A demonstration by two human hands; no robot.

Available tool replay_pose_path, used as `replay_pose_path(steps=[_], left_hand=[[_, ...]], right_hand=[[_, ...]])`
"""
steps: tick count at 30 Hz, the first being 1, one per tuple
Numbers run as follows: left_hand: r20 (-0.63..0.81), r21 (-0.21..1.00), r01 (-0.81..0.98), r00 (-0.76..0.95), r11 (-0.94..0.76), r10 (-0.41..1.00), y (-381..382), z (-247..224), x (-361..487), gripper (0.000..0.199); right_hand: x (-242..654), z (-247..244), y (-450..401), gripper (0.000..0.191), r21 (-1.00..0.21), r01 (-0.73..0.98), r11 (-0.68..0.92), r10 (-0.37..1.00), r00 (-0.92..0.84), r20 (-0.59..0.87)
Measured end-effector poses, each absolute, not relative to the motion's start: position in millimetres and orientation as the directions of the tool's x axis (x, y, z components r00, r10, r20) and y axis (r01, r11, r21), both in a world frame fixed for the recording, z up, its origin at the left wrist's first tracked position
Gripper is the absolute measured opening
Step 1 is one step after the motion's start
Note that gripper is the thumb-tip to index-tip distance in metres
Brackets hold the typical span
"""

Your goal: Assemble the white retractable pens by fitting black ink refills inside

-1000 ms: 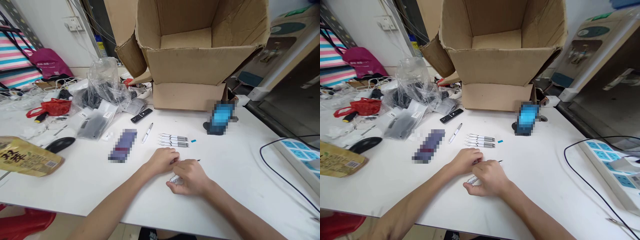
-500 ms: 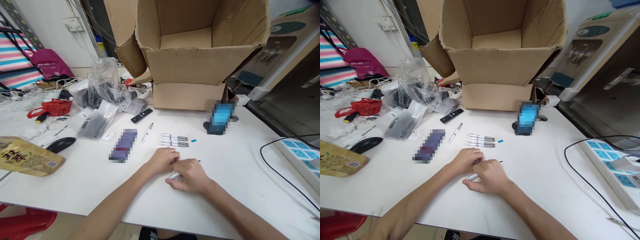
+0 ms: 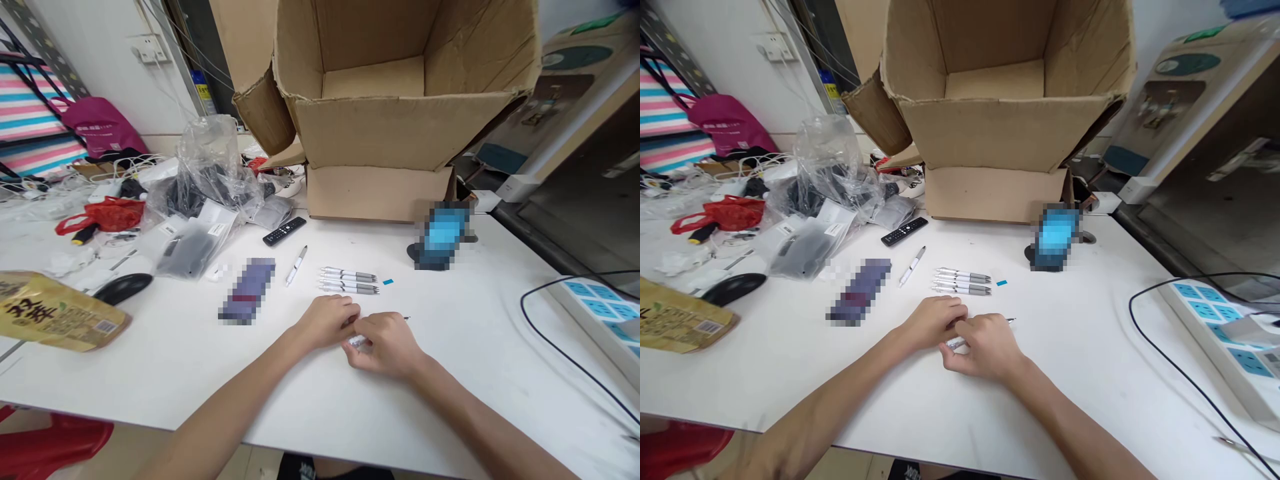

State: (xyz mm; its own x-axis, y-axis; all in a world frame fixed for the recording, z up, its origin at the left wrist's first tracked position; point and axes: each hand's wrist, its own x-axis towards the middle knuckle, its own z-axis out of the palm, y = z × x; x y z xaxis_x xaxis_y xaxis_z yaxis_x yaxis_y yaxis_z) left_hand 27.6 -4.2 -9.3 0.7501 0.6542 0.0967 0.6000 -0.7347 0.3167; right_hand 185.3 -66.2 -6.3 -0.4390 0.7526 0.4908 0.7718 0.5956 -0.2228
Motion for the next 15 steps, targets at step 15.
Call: replay_pose_path(steps=[15], left_hand=[[0.24,0.318,0.6,0.698,-0.734,0.674,-4,-13,22,0.018]], right_hand=[[206,6,-46,0.037,-0.301,0.881,0.365,0.93,-0.332,0.155]])
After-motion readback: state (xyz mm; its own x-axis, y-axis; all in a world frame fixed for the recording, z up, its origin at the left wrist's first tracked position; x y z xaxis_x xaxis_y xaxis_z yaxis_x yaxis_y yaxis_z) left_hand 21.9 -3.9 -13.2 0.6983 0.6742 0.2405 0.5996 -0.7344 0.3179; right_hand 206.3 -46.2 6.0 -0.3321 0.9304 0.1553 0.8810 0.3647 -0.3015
